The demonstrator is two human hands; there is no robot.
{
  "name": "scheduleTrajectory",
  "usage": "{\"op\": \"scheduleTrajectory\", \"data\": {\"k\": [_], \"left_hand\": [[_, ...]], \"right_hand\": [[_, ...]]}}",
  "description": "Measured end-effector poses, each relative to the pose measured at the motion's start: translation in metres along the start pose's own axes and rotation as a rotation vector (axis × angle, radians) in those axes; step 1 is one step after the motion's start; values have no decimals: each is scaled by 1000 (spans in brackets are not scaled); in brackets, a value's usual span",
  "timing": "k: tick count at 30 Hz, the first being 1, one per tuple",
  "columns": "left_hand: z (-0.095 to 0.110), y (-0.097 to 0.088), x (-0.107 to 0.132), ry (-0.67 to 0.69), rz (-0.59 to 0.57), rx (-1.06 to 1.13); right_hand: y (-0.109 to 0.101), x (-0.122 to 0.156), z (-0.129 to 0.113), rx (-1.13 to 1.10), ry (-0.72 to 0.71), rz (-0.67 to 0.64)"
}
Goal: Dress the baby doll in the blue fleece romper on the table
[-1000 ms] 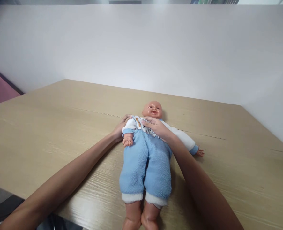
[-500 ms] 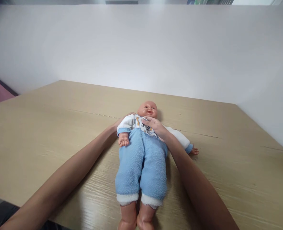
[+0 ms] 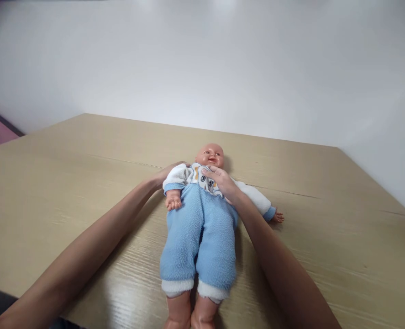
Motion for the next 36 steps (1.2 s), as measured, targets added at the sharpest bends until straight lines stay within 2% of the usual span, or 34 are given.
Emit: {"op": "scheduleTrajectory", "data": {"k": [4,8,13,18,24,27,29,33,36], "left_hand": [[14,-4,29,-108,-99,-35],[16,-3,53,-313,-176,21],[16,-8,66,-341,-182,75],[13,-20,70,-359,-72,86],[11,-39,79,-584,155,-128],[16,-42,85,-648,183,-223],[21,-42,88,-626,140,-243],[35,-44,94,-430,-8,-295],[39,-55,100,-413,-73,-389]], "right_hand": [[-1,-2,1,12,-32,56],[-4,-5,3,23,-30,61],[-5,-8,4,16,-41,53],[-4,-9,4,79,-78,59],[-5,-6,4,67,-100,103],[-6,-4,3,43,-97,81],[-7,-3,2,34,-86,70],[-8,-1,2,34,-72,75],[-7,-2,3,37,-87,77]]}}
Point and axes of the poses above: each hand's wrist, its own x-axis away from the middle knuckle, its own y-axis out of the palm, z = x × y, the point moved 4 cm from there along -x, towards the middle knuckle, and after that the axes turned 2 degrees about x, right-handed, at the moved point
